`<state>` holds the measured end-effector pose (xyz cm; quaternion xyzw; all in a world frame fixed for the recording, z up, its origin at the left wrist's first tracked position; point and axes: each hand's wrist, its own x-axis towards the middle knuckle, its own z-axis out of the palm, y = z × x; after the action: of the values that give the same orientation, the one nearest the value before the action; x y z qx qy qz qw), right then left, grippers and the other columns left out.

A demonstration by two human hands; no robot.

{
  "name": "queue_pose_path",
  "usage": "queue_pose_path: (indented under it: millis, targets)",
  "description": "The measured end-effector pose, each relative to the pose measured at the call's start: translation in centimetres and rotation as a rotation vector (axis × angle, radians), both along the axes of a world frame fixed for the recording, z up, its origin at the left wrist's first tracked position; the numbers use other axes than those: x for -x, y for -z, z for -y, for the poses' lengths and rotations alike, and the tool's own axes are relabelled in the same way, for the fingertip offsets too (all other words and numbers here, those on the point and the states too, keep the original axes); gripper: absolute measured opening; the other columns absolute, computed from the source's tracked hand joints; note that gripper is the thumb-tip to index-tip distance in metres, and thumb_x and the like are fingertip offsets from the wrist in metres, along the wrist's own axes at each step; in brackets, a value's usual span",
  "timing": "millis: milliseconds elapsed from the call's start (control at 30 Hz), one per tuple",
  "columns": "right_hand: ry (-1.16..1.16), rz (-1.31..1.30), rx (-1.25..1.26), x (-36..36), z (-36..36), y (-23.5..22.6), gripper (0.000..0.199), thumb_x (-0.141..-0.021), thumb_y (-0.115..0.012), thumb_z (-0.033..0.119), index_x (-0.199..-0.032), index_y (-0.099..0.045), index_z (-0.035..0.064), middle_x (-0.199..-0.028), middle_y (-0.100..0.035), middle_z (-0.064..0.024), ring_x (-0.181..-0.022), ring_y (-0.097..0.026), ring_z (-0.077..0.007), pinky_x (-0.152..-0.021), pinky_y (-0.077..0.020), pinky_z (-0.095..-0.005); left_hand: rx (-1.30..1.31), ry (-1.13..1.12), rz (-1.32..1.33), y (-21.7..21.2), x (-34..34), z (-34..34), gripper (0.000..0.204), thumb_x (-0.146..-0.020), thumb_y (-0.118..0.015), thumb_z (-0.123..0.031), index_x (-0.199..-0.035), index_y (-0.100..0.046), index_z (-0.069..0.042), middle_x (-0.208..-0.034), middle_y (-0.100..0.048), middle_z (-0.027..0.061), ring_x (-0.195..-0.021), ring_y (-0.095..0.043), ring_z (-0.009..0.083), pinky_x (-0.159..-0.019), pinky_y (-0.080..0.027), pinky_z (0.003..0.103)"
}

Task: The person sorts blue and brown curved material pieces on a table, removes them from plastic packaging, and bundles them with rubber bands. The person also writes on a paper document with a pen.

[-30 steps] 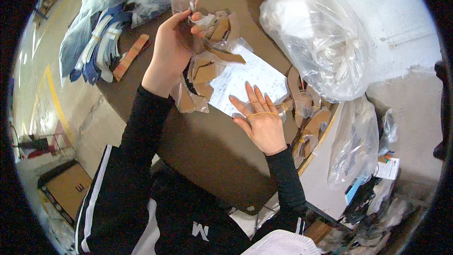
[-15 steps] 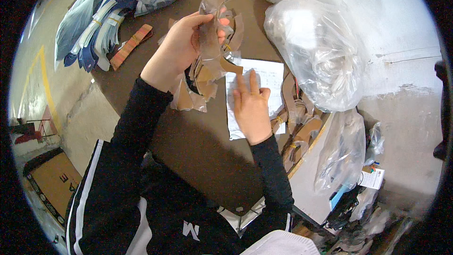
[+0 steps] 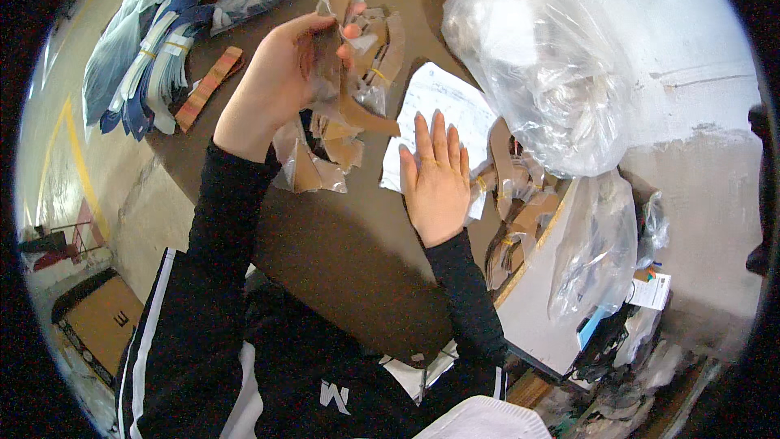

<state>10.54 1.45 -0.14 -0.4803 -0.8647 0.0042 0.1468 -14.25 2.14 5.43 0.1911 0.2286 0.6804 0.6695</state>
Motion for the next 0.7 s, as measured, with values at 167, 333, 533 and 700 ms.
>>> queue_pose_path:
  millis: [167, 333, 533, 700]
  targets:
    - [0.035, -0.427, 0.029, -1.2, -0.4, -3.0, 0.035, -0.089, -0.061, 0.013, -0.121, -0.056, 0.0025, -0.121, -0.058, -0.0197, -0.108, -0.056, -0.034, -0.094, -0.0436, -0.0408, 0.163, 0.049, -0.422, -1.4, -2.0, 0.7, 0.024, -0.093, -0.055, -0.013, -0.112, -0.057, 0.001, -0.098, -0.068, 0.0082, -0.078, -0.066, 0.0147, -0.071, -0.056, 0.029]
    - [-0.102, -0.778, -0.129, -2.6, 0.6, -5.7, 0.015, -0.081, -0.067, -0.001, -0.096, -0.064, 0.0011, -0.088, -0.064, -0.0113, -0.075, -0.061, -0.0241, -0.067, -0.0498, -0.0313, 0.154, 0.052, -0.496, 0.9, -6.2, 0.1, 0.015, -0.093, -0.056, -0.014, -0.102, -0.061, -0.002, -0.093, -0.066, 0.0065, -0.079, -0.063, 0.0133, -0.074, -0.052, 0.026]
    - [0.01, -0.646, 0.19, -1.6, 0.5, -4.6, 0.011, -0.082, -0.069, 0.007, -0.088, -0.063, -0.0008, -0.081, -0.063, -0.0128, -0.064, -0.061, -0.0233, -0.06, -0.0486, -0.0321, 0.025, 0.169, -0.656, 4.7, -13.2, 2.7, 0.025, -0.089, -0.054, -0.004, -0.113, -0.059, 0.002, -0.099, -0.064, 0.0048, -0.092, -0.057, 0.0113, -0.081, -0.045, 0.026]
    - [0.186, -0.757, 0.507, -3.1, -1.1, -4.2, 0.017, -0.082, -0.073, 0.011, -0.088, -0.063, -0.0007, -0.076, -0.066, -0.0091, -0.065, -0.062, -0.013, -0.061, -0.0492, -0.0267, 0.026, 0.252, -0.417, 3.4, -13.8, 3.3, 0.032, -0.088, -0.057, -0.003, -0.12, -0.057, 0.001, -0.111, -0.062, 0.0032, -0.1, -0.055, 0.0103, -0.088, -0.043, 0.025]
